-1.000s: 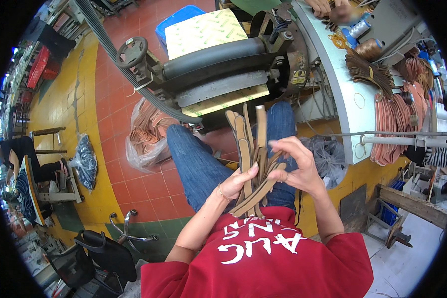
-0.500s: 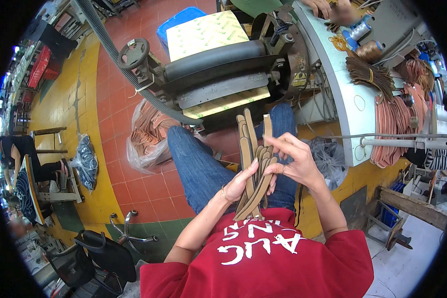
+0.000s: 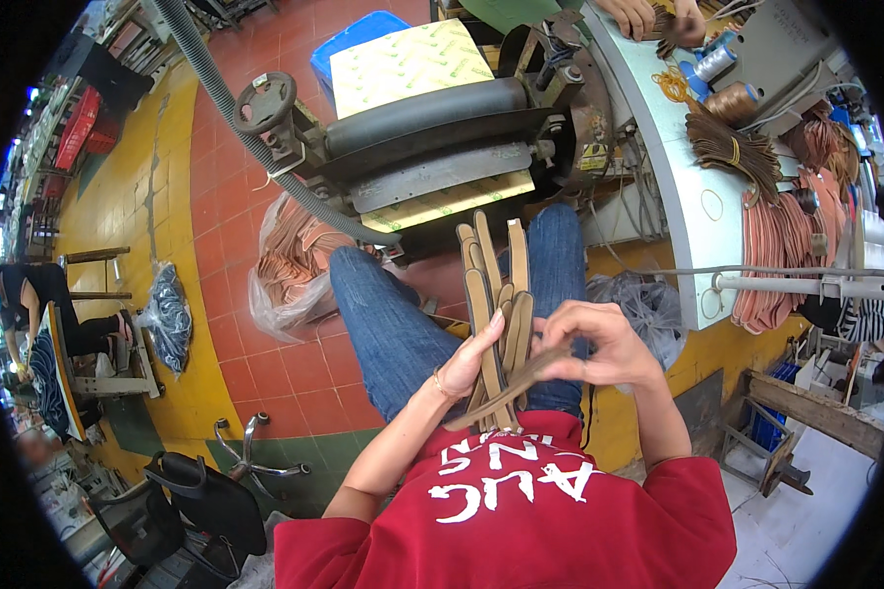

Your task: The person sits at a bench and uses a belt sander to smooth the edges of small brown leather strips and larger pinkish leather pieces. They handle the items one at a time, feeding them through the sander and stacking the finished pieces on the table.

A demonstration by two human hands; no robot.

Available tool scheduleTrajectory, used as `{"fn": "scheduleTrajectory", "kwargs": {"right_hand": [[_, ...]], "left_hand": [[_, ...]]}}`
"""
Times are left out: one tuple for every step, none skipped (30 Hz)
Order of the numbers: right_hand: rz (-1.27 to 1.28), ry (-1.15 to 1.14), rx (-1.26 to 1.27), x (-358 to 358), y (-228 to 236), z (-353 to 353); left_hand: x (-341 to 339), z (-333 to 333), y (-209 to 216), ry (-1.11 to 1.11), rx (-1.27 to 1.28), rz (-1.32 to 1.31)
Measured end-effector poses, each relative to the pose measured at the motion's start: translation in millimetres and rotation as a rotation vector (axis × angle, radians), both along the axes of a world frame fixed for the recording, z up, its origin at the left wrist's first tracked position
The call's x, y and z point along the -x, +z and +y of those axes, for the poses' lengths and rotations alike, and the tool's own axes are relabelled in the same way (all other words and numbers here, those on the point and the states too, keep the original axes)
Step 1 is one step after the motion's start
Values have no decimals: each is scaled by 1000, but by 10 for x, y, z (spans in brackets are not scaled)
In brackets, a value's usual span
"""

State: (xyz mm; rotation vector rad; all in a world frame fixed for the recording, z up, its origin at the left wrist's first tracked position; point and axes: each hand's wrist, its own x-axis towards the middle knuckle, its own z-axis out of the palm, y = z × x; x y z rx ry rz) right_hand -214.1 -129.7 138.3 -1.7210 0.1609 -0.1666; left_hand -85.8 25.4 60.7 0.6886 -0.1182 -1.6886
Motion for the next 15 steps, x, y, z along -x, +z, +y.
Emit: {"fn": "scheduleTrajectory", "kwargs": {"right_hand": [[-28,35,-115,2,13,-13],[-49,71,-250,30,48,-29],[-78,105,-344,46,74,-51],[-77,153,-430,65,107,-90],[-107,203,-525,80,141,-123],[-174,250,-607,67,152,-142],[-54,216,-549,56,169,-151],[31,165,-517,34,177,-145],[47,119,-507,18,197,-148],[188,1,-244,-32,181,-114],[154,-114,-116,-107,149,-68],[210,-104,-131,-124,166,-64],[247,-84,-144,-148,176,-60],[255,-70,-63,-171,182,-53],[245,-49,16,-183,196,-48]], "left_hand": [[-12,-15,2,4,78,6],[-26,-31,2,7,157,14],[-21,-34,12,42,152,25],[-42,-45,14,35,168,37],[-61,-48,24,29,211,57],[-73,-61,36,19,206,75],[-89,-71,48,10,228,100],[-99,-72,69,7,249,113],[-91,-59,96,-1,140,-2],[-74,-25,128,-3,32,-128],[-55,11,158,4,-24,-252],[-129,13,144,-181,-33,-285],[-133,16,139,-197,19,-333],[-139,33,127,-217,38,-384],[-135,52,114,-223,85,-437]]}}
